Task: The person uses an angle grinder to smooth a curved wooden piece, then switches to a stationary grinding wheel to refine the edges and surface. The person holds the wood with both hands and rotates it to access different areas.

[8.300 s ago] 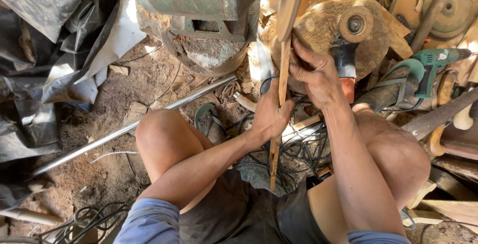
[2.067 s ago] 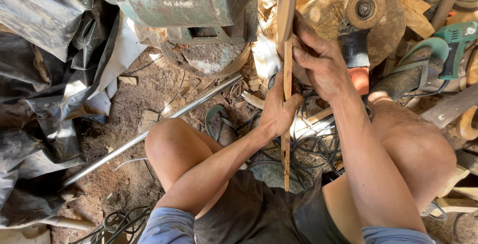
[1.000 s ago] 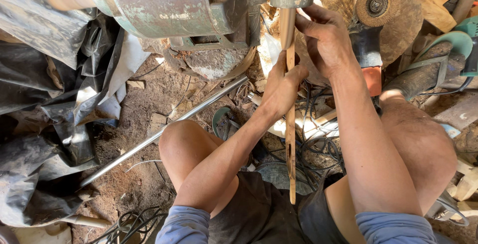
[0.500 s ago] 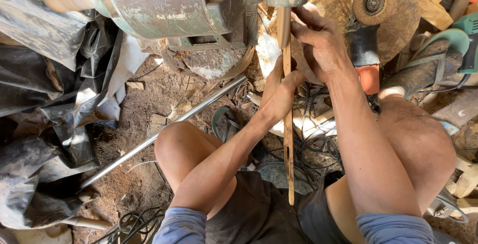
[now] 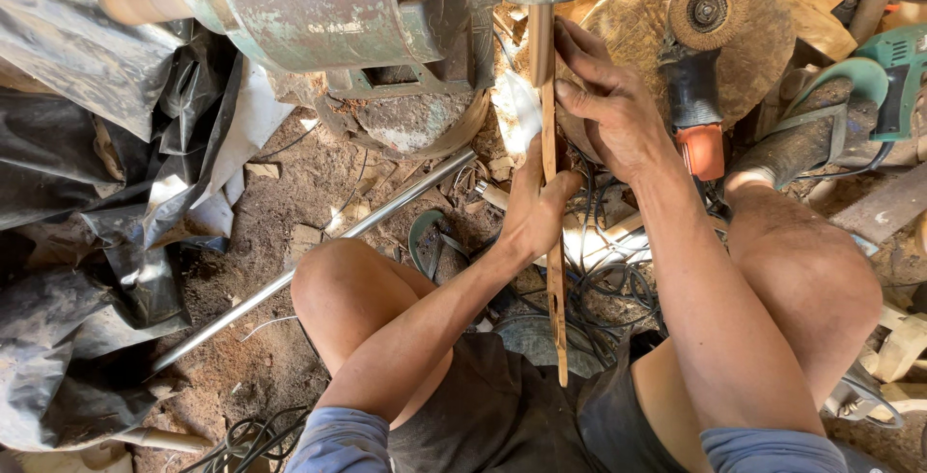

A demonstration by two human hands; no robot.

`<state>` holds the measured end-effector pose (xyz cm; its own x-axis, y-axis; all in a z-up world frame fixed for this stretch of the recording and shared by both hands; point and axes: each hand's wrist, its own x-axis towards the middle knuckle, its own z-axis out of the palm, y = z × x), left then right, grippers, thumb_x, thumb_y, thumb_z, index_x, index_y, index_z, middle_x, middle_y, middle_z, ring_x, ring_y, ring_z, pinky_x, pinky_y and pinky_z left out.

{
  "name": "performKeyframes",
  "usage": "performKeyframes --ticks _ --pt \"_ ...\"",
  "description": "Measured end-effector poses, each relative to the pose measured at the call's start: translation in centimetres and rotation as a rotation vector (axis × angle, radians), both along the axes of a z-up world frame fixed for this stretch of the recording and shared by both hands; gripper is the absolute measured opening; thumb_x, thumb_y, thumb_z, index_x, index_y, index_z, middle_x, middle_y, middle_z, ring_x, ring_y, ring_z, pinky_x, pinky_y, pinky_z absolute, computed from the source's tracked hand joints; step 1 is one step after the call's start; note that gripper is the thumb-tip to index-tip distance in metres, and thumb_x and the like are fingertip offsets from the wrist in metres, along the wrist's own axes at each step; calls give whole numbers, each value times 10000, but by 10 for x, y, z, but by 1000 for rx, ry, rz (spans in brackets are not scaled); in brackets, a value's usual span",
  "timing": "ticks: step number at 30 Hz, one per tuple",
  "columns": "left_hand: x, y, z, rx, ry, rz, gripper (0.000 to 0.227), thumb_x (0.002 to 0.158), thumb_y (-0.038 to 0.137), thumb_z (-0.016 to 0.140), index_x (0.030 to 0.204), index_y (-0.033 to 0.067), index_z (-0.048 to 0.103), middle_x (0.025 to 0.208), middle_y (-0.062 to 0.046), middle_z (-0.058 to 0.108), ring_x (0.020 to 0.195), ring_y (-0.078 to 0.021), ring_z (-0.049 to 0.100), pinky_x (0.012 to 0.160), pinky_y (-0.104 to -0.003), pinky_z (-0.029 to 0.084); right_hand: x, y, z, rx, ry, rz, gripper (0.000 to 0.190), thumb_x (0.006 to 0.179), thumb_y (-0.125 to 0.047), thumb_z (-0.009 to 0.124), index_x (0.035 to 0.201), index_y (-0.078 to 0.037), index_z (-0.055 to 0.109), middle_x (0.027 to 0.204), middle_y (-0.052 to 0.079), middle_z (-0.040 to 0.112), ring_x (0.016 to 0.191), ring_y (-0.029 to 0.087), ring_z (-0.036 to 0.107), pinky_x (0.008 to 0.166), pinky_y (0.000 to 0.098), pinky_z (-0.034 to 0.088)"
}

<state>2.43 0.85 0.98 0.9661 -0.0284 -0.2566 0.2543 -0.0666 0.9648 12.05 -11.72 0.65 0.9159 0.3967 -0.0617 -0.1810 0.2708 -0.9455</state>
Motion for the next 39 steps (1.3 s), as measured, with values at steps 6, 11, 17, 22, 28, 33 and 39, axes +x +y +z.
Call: performKeyframes --ticks 6,11,17,22,28,33,39 --pt "-17 0 -5 20 38 -30 629 763 271 506 1287 -71 451 746 -102 548 724 -239 537 754 -416 480 -15 -1 8 40 60 29 501 946 42 594 1439 -44 563 1671 20 342 1563 211 326 1281 374 285" --pt "-28 -2 -10 186 128 -110 635 767 291 565 1264 -89 457 851 -128 545 737 -273 579 720 -461 572 -38 -14 16 -112 157 -9 528 936 15 589 1453 -86 556 1642 37 438 1301 275 542 1186 423 422" --pt "-28 -9 -18 618 -226 -98 773 777 291 661 1360 -154 416 1018 -218 551 898 -345 593 797 -513 560 -53 -36 20 80 159 -60 547 1015 -56 566 1548 -117 463 1648 88 436 1484 256 455 1241 478 407" --pt "-23 -5 1 325 36 -124 754 777 304 599 1383 -105 413 989 -214 608 830 -321 646 743 -463 595 -57 -27 21 111 90 -12 596 1036 -132 576 1602 -132 386 1710 61 353 1567 239 368 1313 459 306" --pt "-21 2 18 38 73 -37 788 761 286 564 1435 -76 373 908 -224 685 806 -310 682 781 -442 564 -48 -12 17 35 51 89 680 964 -164 650 1589 -159 382 1685 66 380 1538 249 386 1287 474 346" --pt "-11 2 10 46 167 -57 772 752 281 543 1427 -66 399 888 -237 666 780 -316 641 754 -473 535 -34 -5 11 45 50 55 669 960 -114 672 1579 -106 418 1710 84 360 1533 236 396 1297 419 334" --pt "14 3 8 -32 110 7 750 765 261 569 1420 -76 423 941 -143 652 819 -232 621 791 -402 520 -12 4 9 152 66 31 643 986 -82 660 1581 -66 419 1703 92 365 1529 195 411 1275 364 350"
